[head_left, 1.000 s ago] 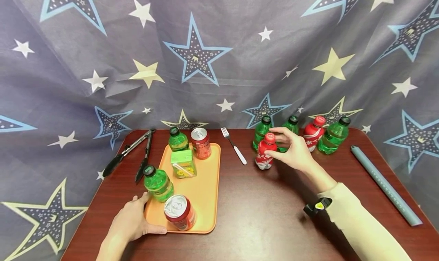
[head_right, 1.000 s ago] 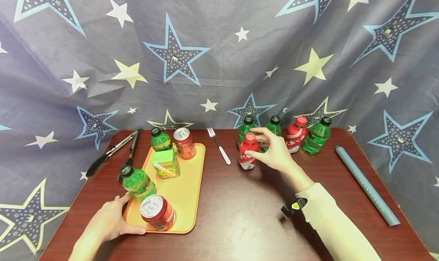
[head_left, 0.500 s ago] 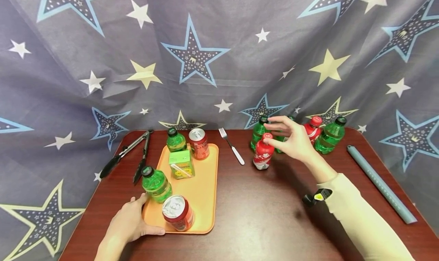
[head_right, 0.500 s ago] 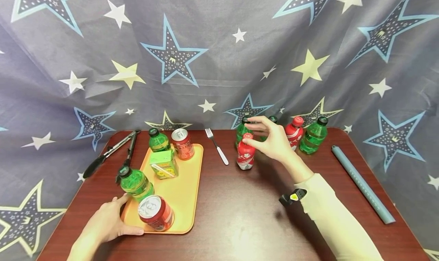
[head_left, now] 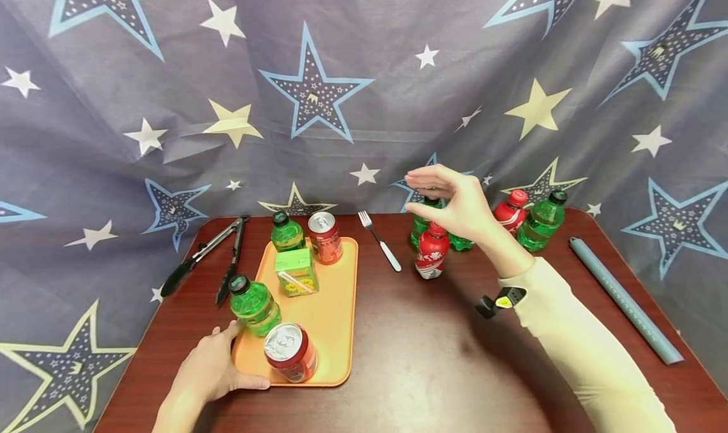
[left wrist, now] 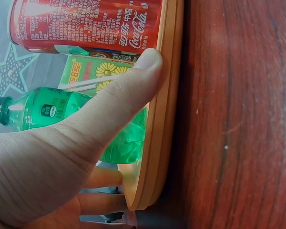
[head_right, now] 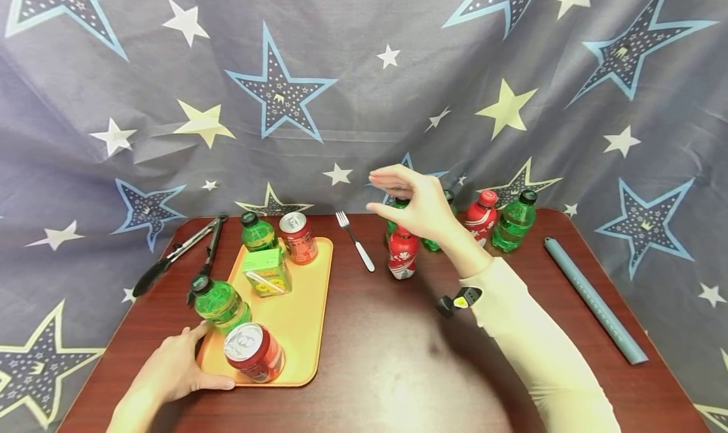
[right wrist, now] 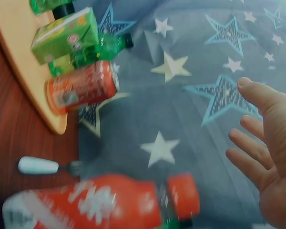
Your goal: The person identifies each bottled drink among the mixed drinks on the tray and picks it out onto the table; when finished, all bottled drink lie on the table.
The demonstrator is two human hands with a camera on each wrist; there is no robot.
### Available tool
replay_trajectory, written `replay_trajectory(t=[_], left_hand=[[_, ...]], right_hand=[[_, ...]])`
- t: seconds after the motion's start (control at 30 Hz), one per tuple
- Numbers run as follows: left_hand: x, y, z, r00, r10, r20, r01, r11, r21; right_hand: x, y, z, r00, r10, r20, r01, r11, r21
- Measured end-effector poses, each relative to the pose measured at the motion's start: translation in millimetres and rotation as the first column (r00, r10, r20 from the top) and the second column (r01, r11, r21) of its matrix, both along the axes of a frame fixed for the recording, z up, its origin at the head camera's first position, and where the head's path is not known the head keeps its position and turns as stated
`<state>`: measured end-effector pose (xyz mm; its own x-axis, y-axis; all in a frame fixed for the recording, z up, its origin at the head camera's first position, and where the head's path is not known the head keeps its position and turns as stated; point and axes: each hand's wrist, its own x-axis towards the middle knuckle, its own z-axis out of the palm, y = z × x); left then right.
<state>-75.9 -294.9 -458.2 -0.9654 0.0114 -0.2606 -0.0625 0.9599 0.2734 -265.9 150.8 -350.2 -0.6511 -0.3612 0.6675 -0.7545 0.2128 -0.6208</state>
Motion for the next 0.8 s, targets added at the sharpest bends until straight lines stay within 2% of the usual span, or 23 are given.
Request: replay_trajectory(t=[0.13, 0.27, 0.37, 0.63, 0.8], left_hand=[[0.5, 0.1, -0.3, 1.0, -0.006, -0.007, 0.006, 1.0, -0.009], [-0.9, 1.3, 0.1, 1.0, -0.01, -0.005, 0.01, 1.0, -0.012], [-1.3, 2.1, 0.1, 1.0, -0.009, -0.005, 0.009, 1.0, -0.001], [0.1, 1.8, 1.6, 1.0, -0.002, -0.011, 0.002, 1.0, 0.013], [-0.4, 1.3, 1.1, 1.0, -0.001, 0.0, 0.001, 1.0, 0.011]], right_hand=[[0.3, -22, 11.6, 1.0, 0.026, 0.002, -0.026, 0.999, 0.023], [0.9, -47, 21.4, 0.998, 0.062, 0.017, -0.063, 0.994, 0.089], [-1.8, -66, 23.9, 0.995, 0.099, 0.031, -0.102, 0.986, 0.13], [-13.9, -114, 15.6, 0.982, 0.136, 0.13, -0.158, 0.971, 0.18], [-23.1, -143, 6.3, 0.973, 0.165, 0.163, -0.197, 0.958, 0.21]])
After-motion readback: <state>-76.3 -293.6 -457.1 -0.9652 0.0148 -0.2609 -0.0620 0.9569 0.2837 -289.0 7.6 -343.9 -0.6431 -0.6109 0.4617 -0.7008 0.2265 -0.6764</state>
